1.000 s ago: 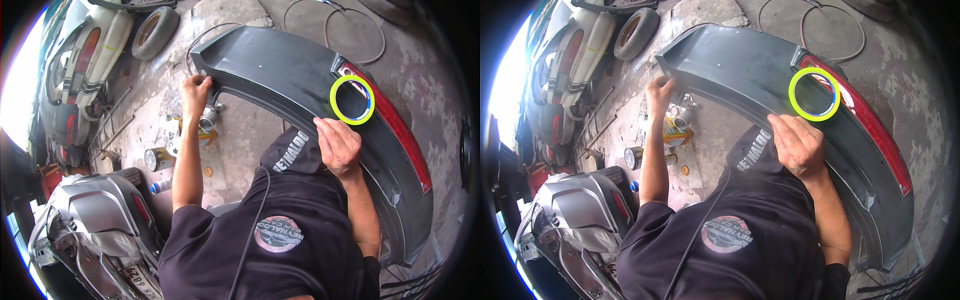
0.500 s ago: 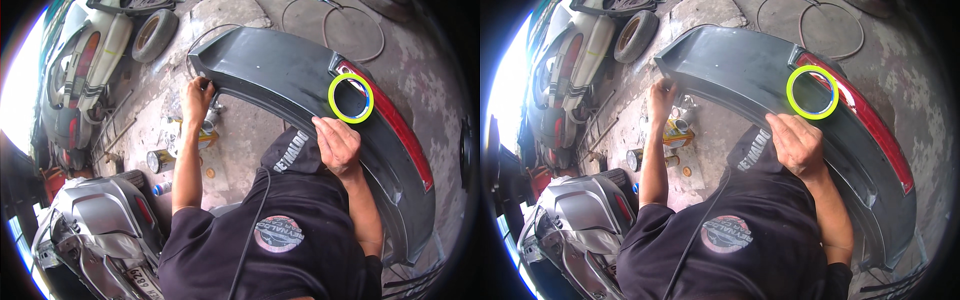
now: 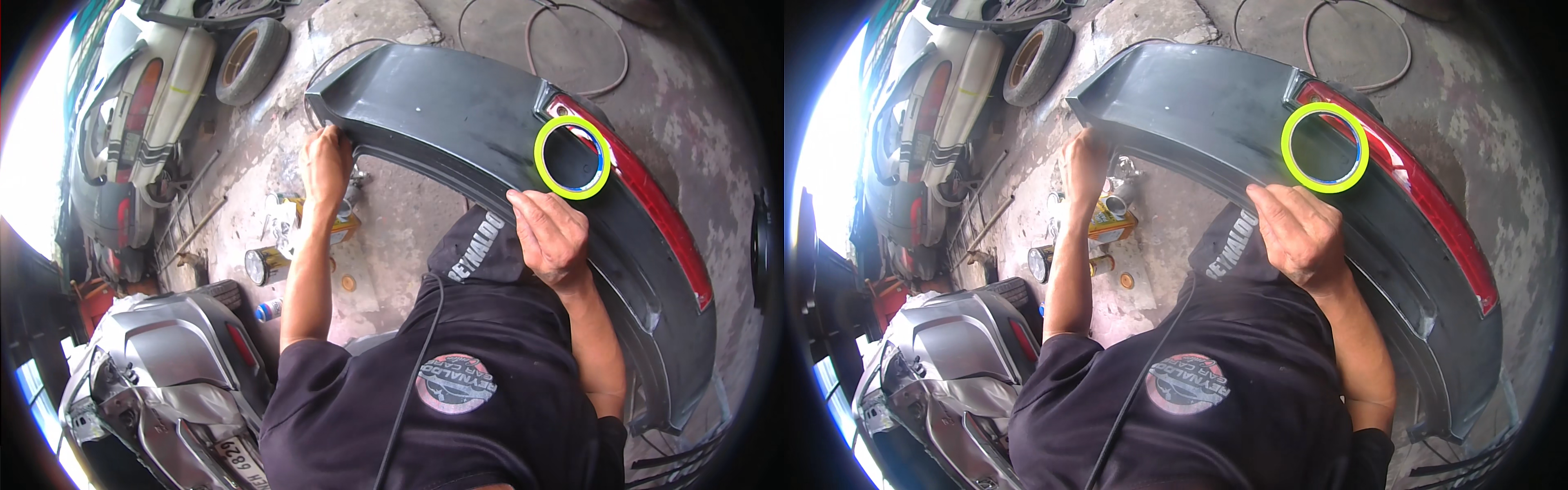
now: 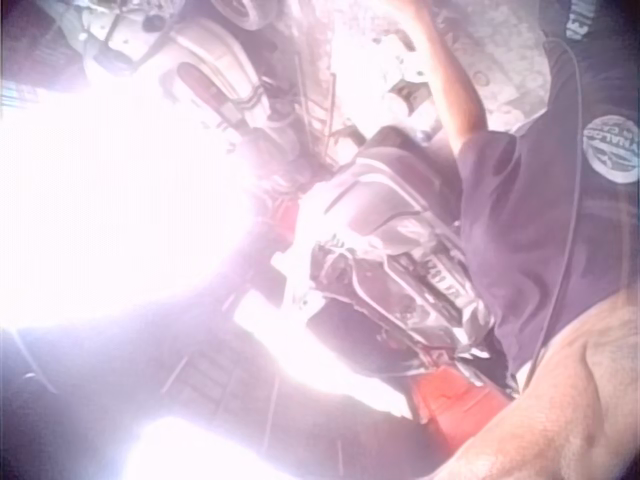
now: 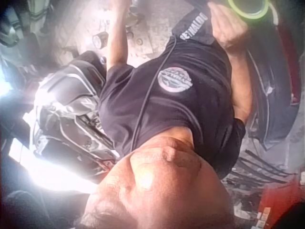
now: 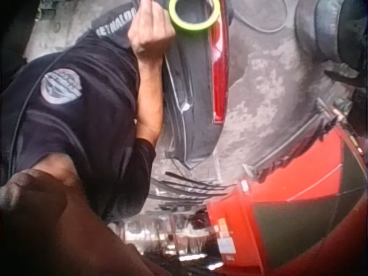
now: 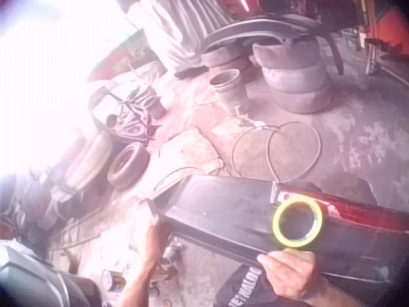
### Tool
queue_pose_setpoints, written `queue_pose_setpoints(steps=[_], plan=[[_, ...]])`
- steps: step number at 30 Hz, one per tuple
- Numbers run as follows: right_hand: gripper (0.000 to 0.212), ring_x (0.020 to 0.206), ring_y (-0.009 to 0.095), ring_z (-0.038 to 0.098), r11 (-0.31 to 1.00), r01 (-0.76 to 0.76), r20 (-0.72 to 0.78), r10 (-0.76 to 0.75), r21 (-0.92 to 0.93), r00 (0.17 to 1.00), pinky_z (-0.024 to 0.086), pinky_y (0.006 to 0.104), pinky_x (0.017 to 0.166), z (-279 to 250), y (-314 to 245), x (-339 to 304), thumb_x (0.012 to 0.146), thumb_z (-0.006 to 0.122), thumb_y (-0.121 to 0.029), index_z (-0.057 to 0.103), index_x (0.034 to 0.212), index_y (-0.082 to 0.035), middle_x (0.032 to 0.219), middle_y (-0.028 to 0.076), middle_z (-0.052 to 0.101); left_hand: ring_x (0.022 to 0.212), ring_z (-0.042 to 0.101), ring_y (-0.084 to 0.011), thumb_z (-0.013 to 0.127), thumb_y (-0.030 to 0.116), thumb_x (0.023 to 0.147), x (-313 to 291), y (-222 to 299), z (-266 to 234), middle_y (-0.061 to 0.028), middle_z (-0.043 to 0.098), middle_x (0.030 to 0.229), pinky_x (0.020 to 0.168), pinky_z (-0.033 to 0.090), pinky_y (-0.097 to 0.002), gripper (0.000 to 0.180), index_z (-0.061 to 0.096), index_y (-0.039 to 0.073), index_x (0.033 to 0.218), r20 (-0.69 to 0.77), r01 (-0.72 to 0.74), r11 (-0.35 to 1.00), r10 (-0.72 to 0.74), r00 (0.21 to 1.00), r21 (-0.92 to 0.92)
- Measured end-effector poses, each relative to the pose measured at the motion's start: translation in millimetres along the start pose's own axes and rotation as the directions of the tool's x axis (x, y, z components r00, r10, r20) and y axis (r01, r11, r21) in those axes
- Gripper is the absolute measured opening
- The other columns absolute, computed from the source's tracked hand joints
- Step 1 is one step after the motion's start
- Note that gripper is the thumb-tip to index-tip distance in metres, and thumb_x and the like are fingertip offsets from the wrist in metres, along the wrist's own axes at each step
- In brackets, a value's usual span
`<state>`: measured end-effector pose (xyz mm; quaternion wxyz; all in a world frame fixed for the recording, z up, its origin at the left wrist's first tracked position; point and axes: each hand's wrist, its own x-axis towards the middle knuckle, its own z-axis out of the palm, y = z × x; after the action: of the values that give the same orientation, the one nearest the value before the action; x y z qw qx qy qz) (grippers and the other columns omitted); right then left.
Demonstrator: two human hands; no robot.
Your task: The person walks through a workshop and picks up a car bumper. They then apply yellow masking tape to the edges of the bumper, carefully smoothing it down to cover the red painted sections and prepare the part for further work.
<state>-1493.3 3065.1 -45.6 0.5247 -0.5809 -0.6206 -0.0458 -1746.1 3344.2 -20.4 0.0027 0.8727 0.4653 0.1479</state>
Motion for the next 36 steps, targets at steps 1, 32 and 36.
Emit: queue_pose_setpoints(steps=[1,32,36], plan=[[0.036,0.075,0.029,0.071,1.0,0.0,0.003,0.0,0.0,1.0,0.058,0.0379,0.065,0.1,0.1,-0.3,0.08,0.076,0.012,0.074,0.116,0.004,0.094,0.014,0.072,0.09,0.071,-0.0416,0.07,0.001,0.087,-3.7,-1.9,1.1,-0.0224,0.072,0.089,0.083,0.055,-0.0484,0.004,0.072,-0.001,0.09,-0.006,-0.03,0.999,0.03,1.0,-0.02],[0.031,0.091,0.035,0.07,0.978,-0.098,-0.127,0.076,-0.183,0.989,0.058,0.0435,0.076,-48.6,-10.9,4.6,0.083,0.074,0.008,0.075,0.114,0.004,0.105,0.016,0.072,0.099,0.073,-0.0363,0.071,0.005,0.094,-9.6,37.7,-34.2,-0.0144,0.076,0.107,0.09,0.055,-0.0433,0.013,0.078,0.001,0.105,-0.287,-0.094,0.991,0.064,0.956,-0.094],[0.034,0.129,0.044,0.057,0.892,-0.156,0.043,0.192,-0.424,0.98,0.051,0.0523,0.105,-72.3,-2.0,13.5,0.079,0.072,0.004,0.075,0.113,0.003,0.135,0.019,0.065,0.097,0.074,-0.0307,0.075,0.005,0.093,-21.9,110.9,-26.8,-0.0146,0.077,0.106,0.089,0.056,-0.0396,0.012,0.077,-0.001,0.104,-0.248,-0.272,0.882,0.185,0.951,-0.386]])
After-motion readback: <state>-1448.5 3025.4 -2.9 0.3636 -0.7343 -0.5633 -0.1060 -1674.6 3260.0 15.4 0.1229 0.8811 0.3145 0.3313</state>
